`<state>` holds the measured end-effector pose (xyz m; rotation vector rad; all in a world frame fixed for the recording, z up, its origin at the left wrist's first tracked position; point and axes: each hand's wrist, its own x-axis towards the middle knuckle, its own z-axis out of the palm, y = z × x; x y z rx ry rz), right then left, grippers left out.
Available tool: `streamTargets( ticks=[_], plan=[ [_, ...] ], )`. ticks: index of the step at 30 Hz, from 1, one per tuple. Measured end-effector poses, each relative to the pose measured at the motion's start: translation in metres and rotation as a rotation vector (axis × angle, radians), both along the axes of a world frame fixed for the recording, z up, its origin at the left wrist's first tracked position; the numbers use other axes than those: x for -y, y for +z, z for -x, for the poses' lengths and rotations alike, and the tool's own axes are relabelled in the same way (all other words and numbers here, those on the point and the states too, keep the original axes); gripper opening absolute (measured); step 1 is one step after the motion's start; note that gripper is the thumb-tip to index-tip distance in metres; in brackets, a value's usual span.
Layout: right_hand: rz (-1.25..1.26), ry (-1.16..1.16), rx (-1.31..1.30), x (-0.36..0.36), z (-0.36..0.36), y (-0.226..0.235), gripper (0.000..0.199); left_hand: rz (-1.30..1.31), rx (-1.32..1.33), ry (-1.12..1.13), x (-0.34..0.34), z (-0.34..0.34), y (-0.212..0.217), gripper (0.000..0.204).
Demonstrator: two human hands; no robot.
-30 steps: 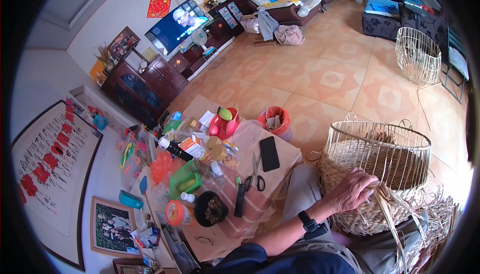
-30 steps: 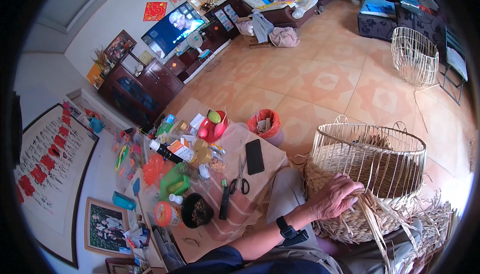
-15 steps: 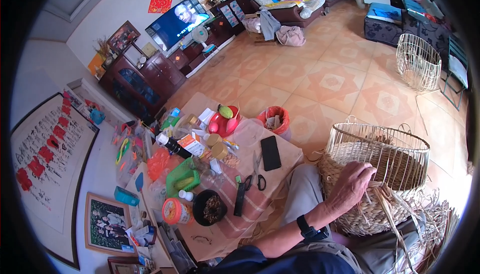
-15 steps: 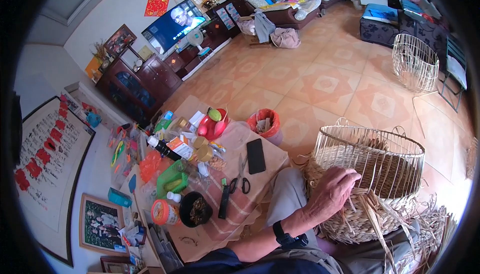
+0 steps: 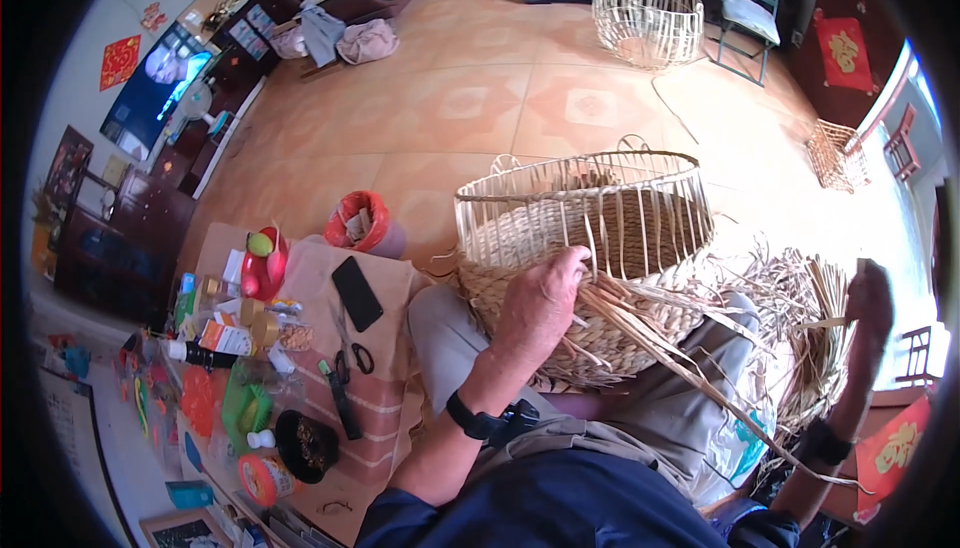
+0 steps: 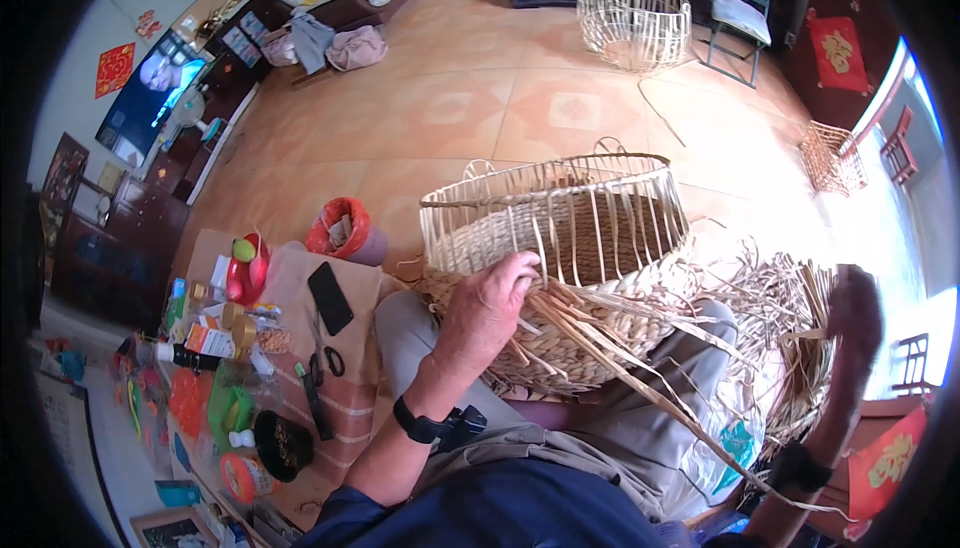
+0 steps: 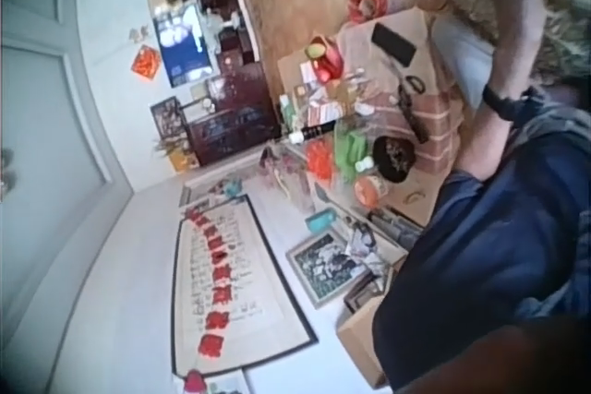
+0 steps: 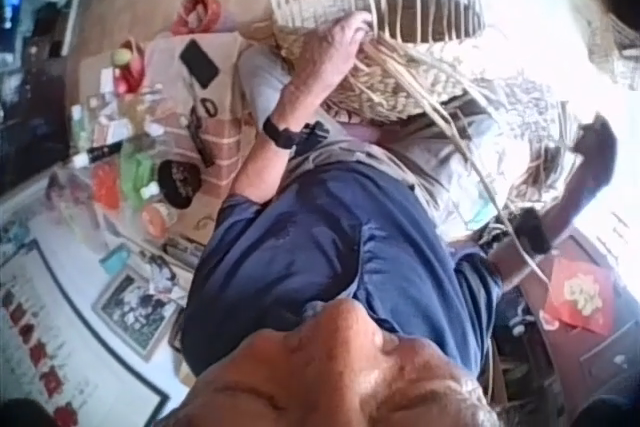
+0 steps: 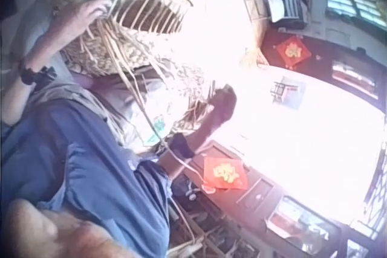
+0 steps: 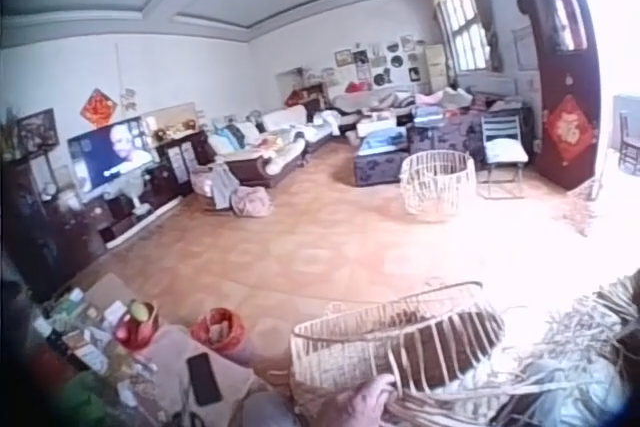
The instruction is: The recorder is weaving bamboo or straw strips into a basket.
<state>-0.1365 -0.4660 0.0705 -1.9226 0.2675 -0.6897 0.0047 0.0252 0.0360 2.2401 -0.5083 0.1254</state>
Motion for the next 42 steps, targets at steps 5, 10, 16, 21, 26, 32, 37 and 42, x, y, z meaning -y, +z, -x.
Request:
streamTargets(
  ticks=[5, 10, 16, 21, 26, 32, 37, 42],
  plan=[
    [0.307, 0.322, -0.291, -0.204, -0.042, 0.043, 0.021, -0.023, -0.088, -0.043, -0.008, -0.001, 0.004, 0.016],
    [0.366, 0.379, -0.312, -0.239, -0.055, 0.034, 0.017, -0.039, -0.186, -0.062, 0.001, -0.013, 0.015, 0.012],
    [0.410, 0.337, -0.268, -0.267, -0.066, 0.031, 0.010, -0.127, -0.132, -0.018, 0.003, -0.010, 0.013, 0.016],
    [0.498, 0.285, -0.282, -0.271, -0.061, 0.037, 0.010, -0.009, -0.140, -0.009, 0.003, -0.007, 0.012, 0.043],
    [0.576, 0.325, -0.253, -0.281, -0.064, 0.036, 0.009, -0.092, -0.168, -0.013, 0.003, -0.007, 0.017, 0.048],
    [0.503, 0.392, -0.236, -0.281, -0.077, 0.017, 0.008, -0.022, -0.105, -0.056, 0.000, -0.012, 0.008, 0.046],
    [0.371, 0.407, -0.295, -0.280, -0.071, 0.005, 0.012, -0.024, -0.095, -0.035, -0.007, -0.008, 0.007, 0.040],
    [0.374, 0.320, -0.296, -0.279, -0.053, 0.007, 0.011, 0.066, 0.051, -0.131, 0.007, -0.012, -0.010, 0.025]
  ],
)
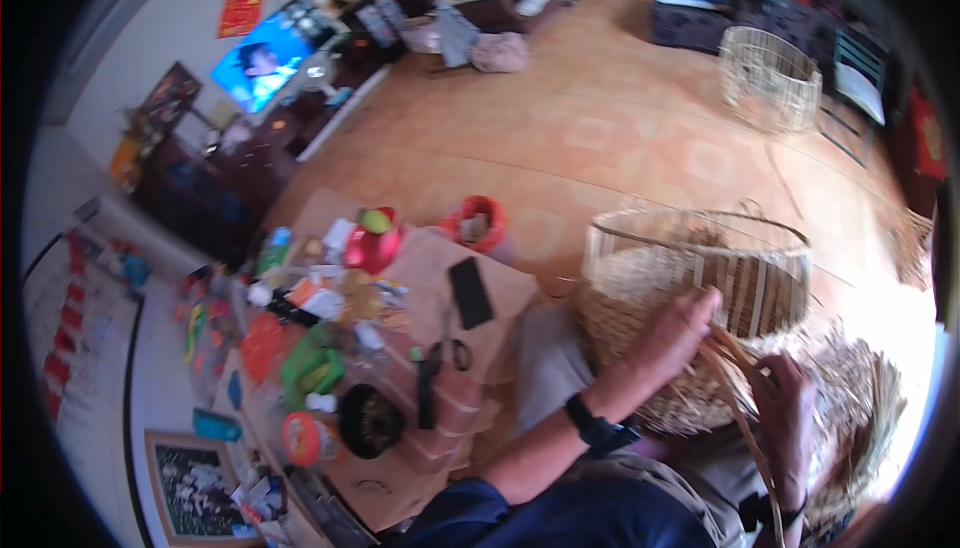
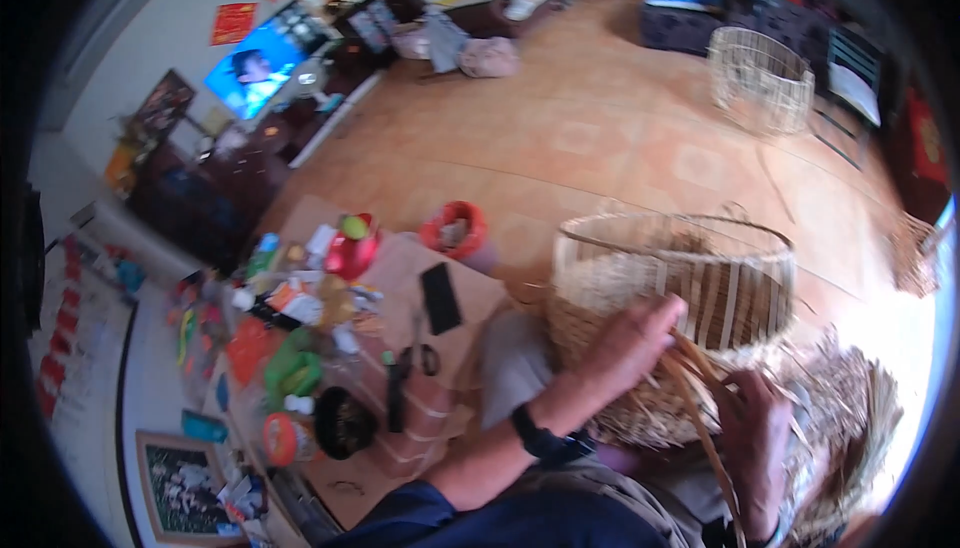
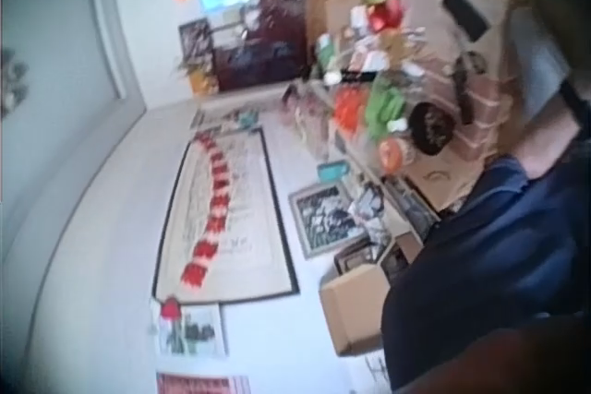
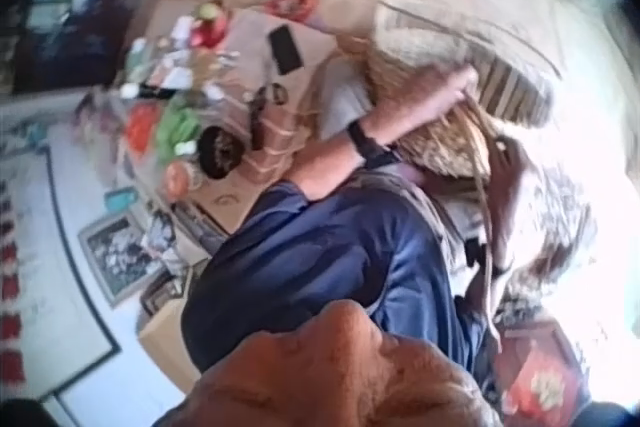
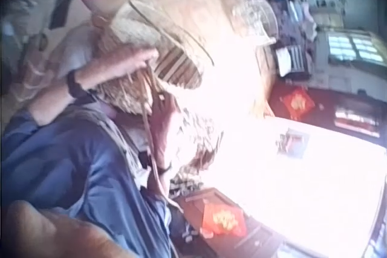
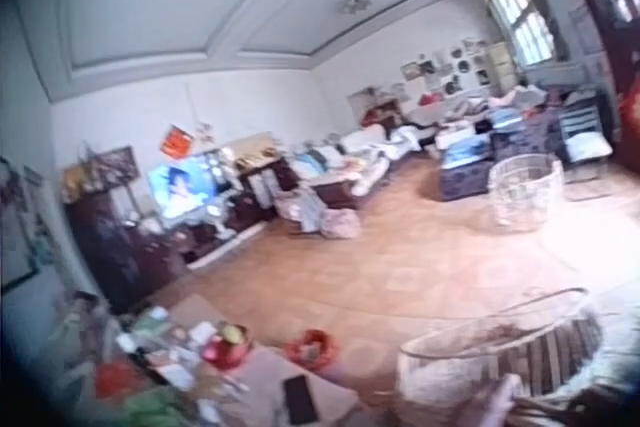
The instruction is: The recorder is weaving bamboo or straw strips into a basket.
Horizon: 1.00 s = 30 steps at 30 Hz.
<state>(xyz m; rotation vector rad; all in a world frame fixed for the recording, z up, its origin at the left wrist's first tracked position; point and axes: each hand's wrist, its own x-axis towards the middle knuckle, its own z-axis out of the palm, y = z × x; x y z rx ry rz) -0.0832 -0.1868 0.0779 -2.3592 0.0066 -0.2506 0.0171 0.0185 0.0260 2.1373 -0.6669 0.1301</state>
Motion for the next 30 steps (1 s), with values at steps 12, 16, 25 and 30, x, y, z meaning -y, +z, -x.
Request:
streamTargets(
  ticks=[12, 16, 25, 30],
  plan=[
    [0.096, 0.002, 0.160, 0.018, -0.015, -0.035, 0.014, 0.052, 0.048, -0.028, -0.011, 0.008, -0.003, 0.019],
    [0.068, -0.023, 0.126, 0.021, -0.026, -0.037, 0.014, -0.099, -0.107, -0.090, -0.015, 0.003, -0.004, 0.016],
    [0.114, -0.132, 0.411, 0.019, -0.008, -0.062, 0.018, -0.113, -0.058, -0.060, -0.007, 0.009, -0.002, 0.011],
    [0.204, -0.007, 0.366, -0.011, 0.026, -0.011, 0.026, 0.041, -0.188, -0.134, -0.005, 0.001, 0.009, 0.029]
  ],
)
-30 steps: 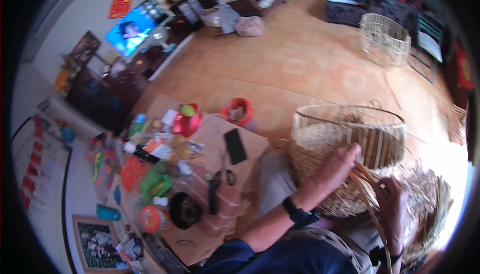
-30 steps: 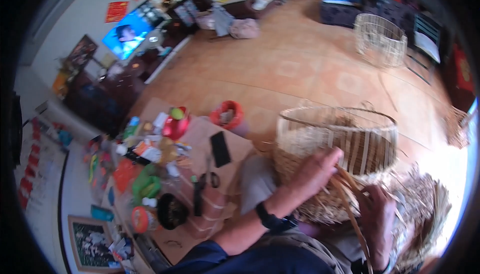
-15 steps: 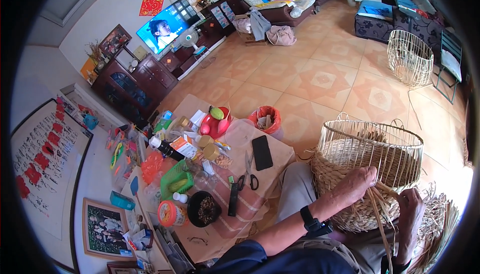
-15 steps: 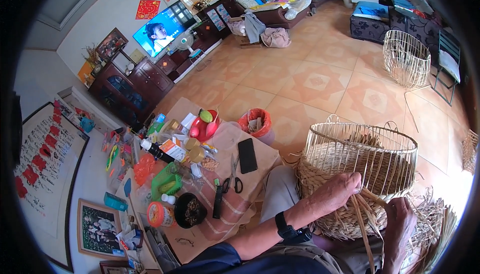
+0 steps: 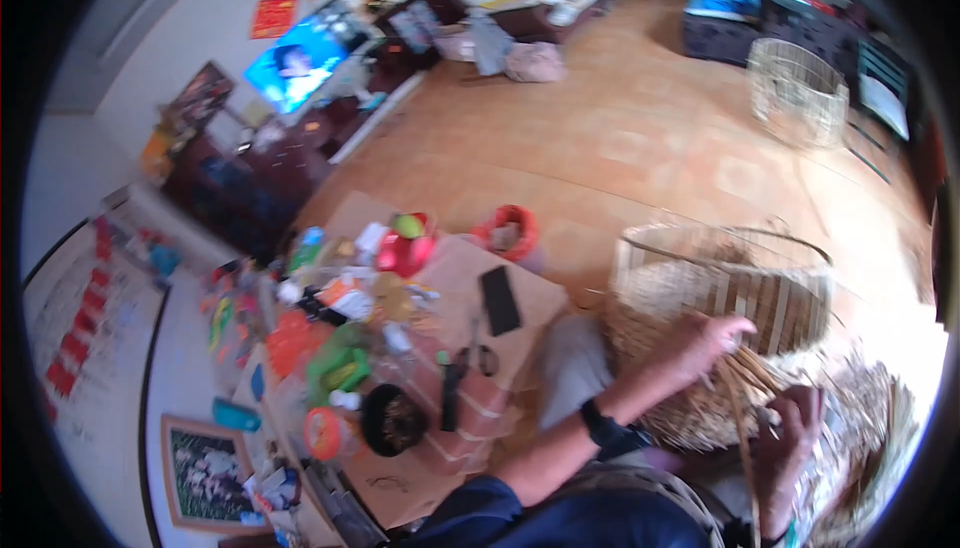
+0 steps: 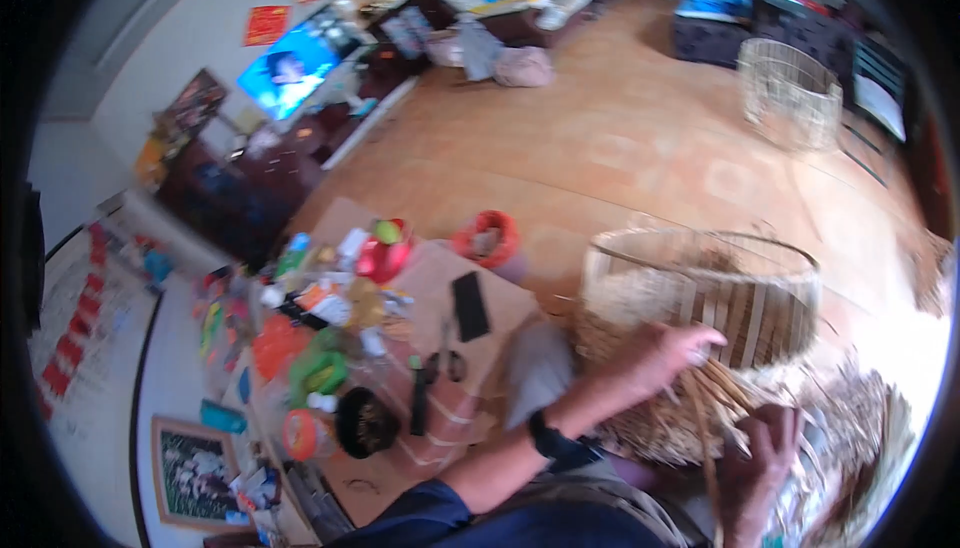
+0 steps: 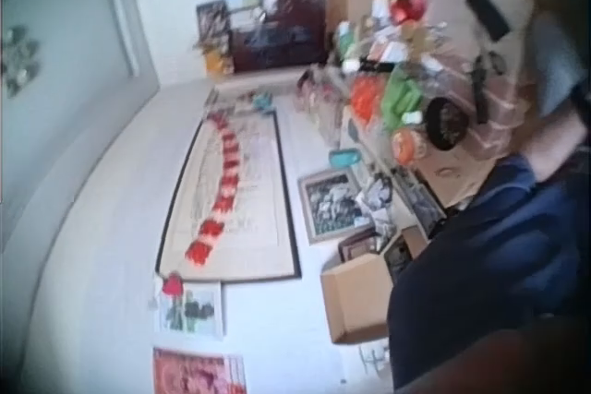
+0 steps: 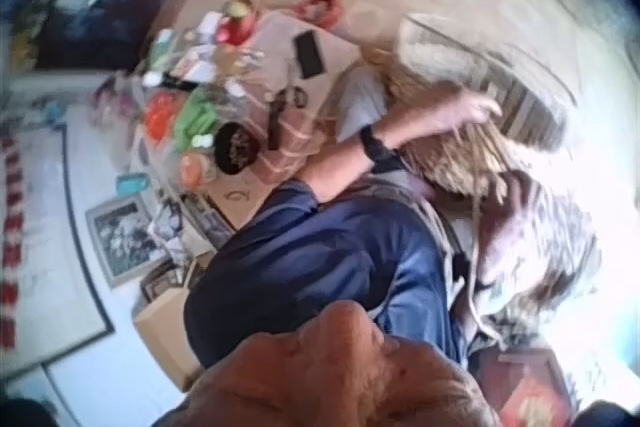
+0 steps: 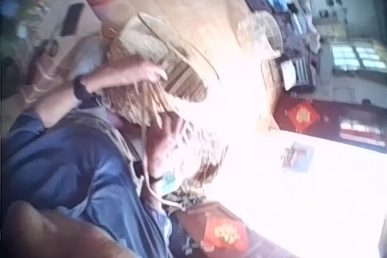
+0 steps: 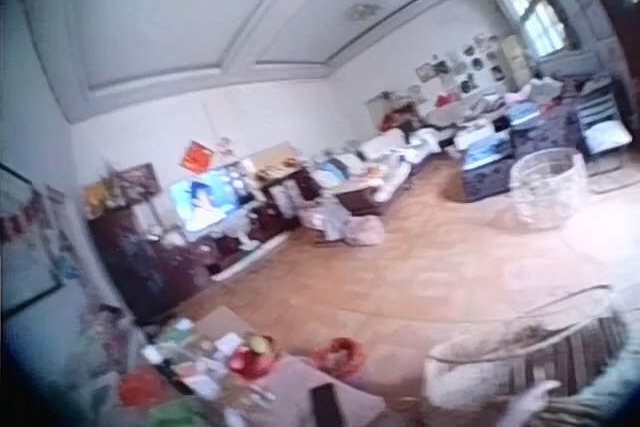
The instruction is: The recorder is weaving bamboo or straw strips into a basket.
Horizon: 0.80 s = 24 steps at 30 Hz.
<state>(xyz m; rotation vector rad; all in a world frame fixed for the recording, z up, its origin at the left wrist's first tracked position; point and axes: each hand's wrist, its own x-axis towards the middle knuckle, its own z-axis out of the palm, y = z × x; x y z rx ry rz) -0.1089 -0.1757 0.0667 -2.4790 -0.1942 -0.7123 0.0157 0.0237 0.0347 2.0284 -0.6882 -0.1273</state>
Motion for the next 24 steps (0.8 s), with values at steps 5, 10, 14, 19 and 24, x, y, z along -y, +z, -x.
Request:
streamTargets(
  ticks=[5, 10, 14, 19, 24],
  plan=[
    [0.051, 0.141, -0.296, -0.017, -0.009, -0.002, 0.046, -0.064, -0.145, -0.016, -0.029, -0.011, 0.023, 0.034],
    [0.034, 0.027, -0.487, -0.012, -0.006, -0.037, 0.050, -0.030, -0.146, -0.035, -0.017, -0.021, 0.014, 0.032],
    [0.024, 0.047, -0.384, -0.007, -0.008, -0.044, 0.044, -0.074, -0.196, -0.035, -0.014, -0.021, 0.015, 0.027],
    [-0.118, 0.139, -0.354, 0.001, 0.000, -0.037, 0.027, -0.023, -0.266, -0.062, -0.019, -0.021, 0.019, 0.022],
    [-0.100, 0.096, -0.327, 0.009, 0.011, -0.032, 0.022, -0.005, -0.273, -0.054, -0.019, -0.019, 0.014, 0.022]
  ],
)
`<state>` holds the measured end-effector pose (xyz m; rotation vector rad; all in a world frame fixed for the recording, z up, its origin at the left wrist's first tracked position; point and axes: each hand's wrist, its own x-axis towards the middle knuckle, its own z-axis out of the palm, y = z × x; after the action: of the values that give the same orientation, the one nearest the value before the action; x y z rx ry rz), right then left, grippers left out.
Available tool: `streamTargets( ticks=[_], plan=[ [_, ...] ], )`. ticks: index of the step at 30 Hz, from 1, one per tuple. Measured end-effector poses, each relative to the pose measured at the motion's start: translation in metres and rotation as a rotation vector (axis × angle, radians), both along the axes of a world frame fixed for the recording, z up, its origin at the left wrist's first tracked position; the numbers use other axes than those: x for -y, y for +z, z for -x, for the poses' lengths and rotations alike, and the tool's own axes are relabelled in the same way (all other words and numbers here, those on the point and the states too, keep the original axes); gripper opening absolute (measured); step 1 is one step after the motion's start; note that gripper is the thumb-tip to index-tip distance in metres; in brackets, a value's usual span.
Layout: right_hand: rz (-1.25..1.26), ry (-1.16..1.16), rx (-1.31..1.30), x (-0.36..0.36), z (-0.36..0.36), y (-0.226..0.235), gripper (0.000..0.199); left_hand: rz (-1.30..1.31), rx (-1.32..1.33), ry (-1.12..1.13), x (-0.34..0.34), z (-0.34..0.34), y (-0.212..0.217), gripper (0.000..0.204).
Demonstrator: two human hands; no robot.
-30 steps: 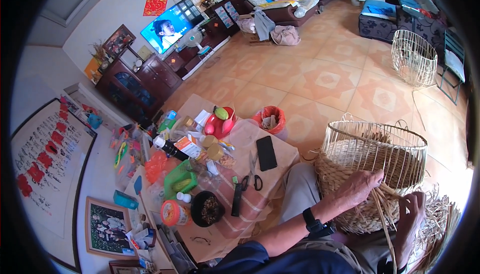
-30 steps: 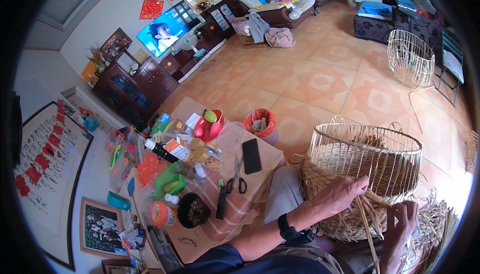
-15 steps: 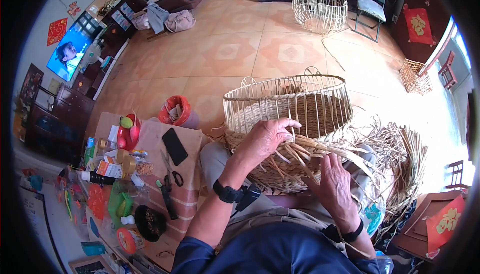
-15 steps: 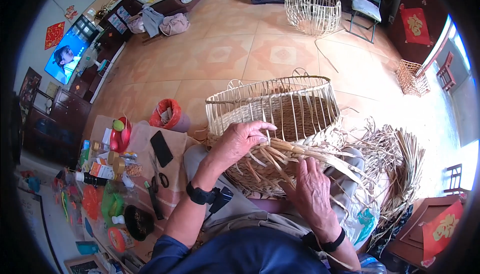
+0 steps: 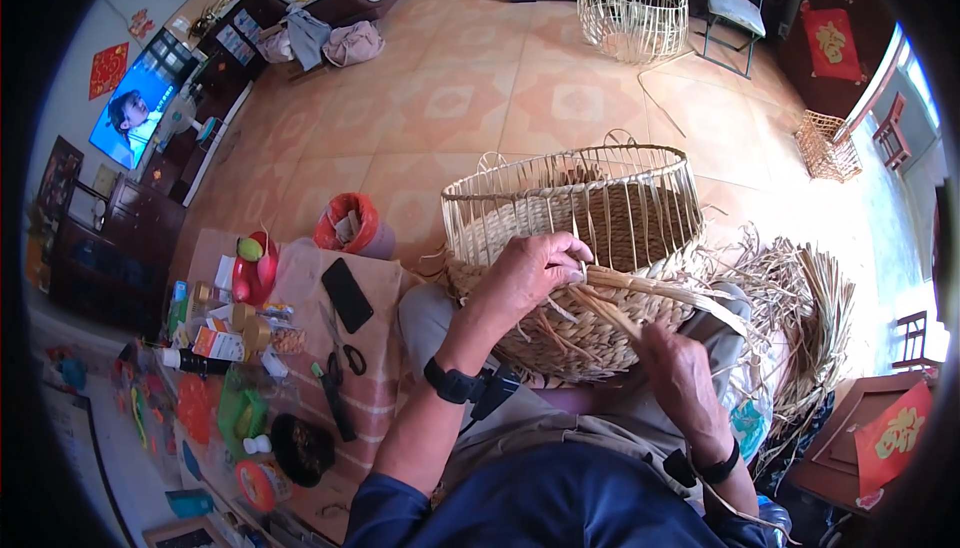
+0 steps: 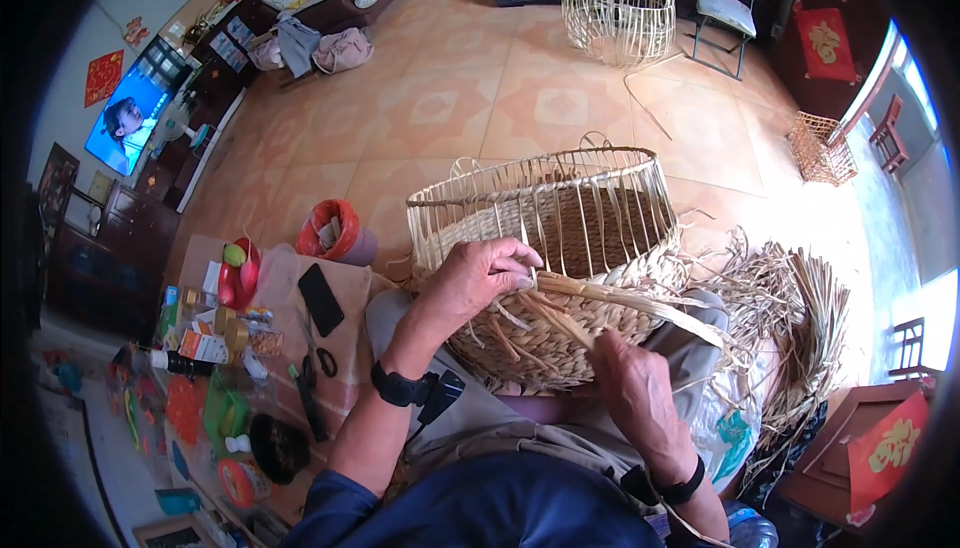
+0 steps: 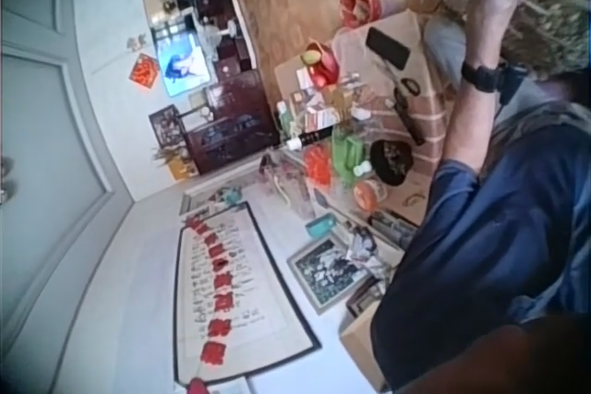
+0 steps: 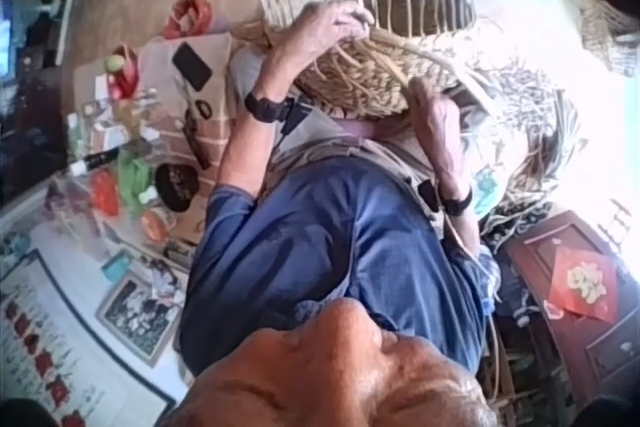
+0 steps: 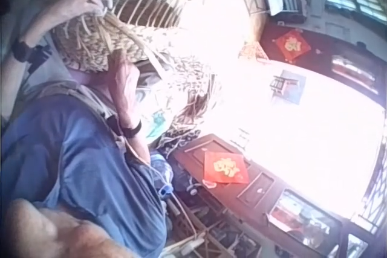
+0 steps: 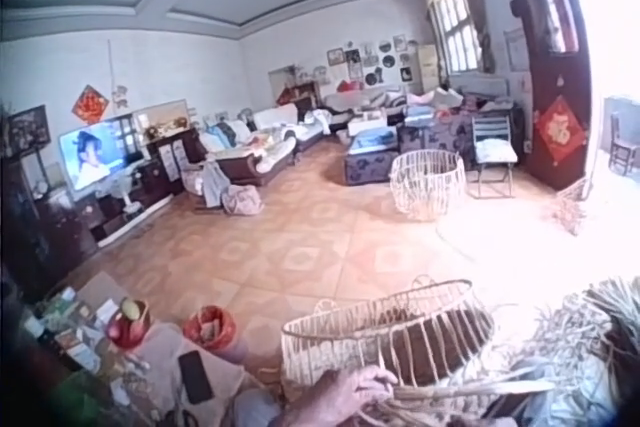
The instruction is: The recorder is weaving bamboo or straw strips into a basket.
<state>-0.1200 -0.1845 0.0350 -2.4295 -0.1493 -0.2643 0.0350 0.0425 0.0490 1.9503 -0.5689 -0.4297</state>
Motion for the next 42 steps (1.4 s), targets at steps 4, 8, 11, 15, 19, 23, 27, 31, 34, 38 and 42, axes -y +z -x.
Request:
streamTargets(
  ticks=[4, 8, 11, 15, 19, 23, 27, 31, 34, 38, 42],
  plan=[
    [-0.055, 0.270, -0.100, -0.036, 0.023, 0.022, 0.018, -0.020, -0.029, 0.042, 0.013, 0.005, 0.008, 0.022],
    [-0.600, 0.282, -0.346, -0.050, -0.003, 0.041, 0.014, -0.027, 0.048, 0.060, 0.009, 0.005, -0.010, 0.019],
    [-1.122, 0.089, -0.672, -0.027, -0.026, 0.066, 0.027, -0.117, 0.195, -0.034, -0.003, 0.007, 0.000, 0.025],
    [-1.490, 0.147, -0.781, -0.006, -0.043, 0.056, 0.031, -0.155, 0.395, -0.068, -0.017, 0.023, -0.009, 0.037],
    [-1.408, 0.020, -0.647, 0.004, -0.032, 0.084, 0.047, -0.018, 0.456, 0.135, 0.003, 0.038, -0.030, 0.028],
    [-2.011, 0.434, -0.280, 0.069, -0.046, -0.005, 0.046, 0.007, 0.487, 0.237, 0.025, 0.039, -0.035, 0.017],
    [-2.033, 0.074, -0.306, 0.045, -0.048, -0.052, 0.028, 0.044, 0.438, 0.286, 0.020, 0.042, -0.038, 0.018],
    [-1.514, 0.456, -0.302, 0.055, -0.039, 0.001, 0.027, 0.046, 0.404, 0.282, 0.018, 0.042, -0.030, 0.016],
    [-1.787, -0.654, 0.223, 0.074, -0.033, 0.027, 0.027, 0.043, 0.438, 0.285, 0.014, 0.042, -0.030, 0.017],
    [-1.576, 0.540, -0.067, 0.112, -0.032, -0.014, 0.027, 0.041, 0.383, 0.302, 0.019, 0.040, -0.027, 0.017],
    [-0.864, 0.088, -0.492, -0.015, -0.052, 0.043, 0.025, 0.025, 0.377, 0.312, 0.016, 0.041, -0.034, 0.016]
  ],
)
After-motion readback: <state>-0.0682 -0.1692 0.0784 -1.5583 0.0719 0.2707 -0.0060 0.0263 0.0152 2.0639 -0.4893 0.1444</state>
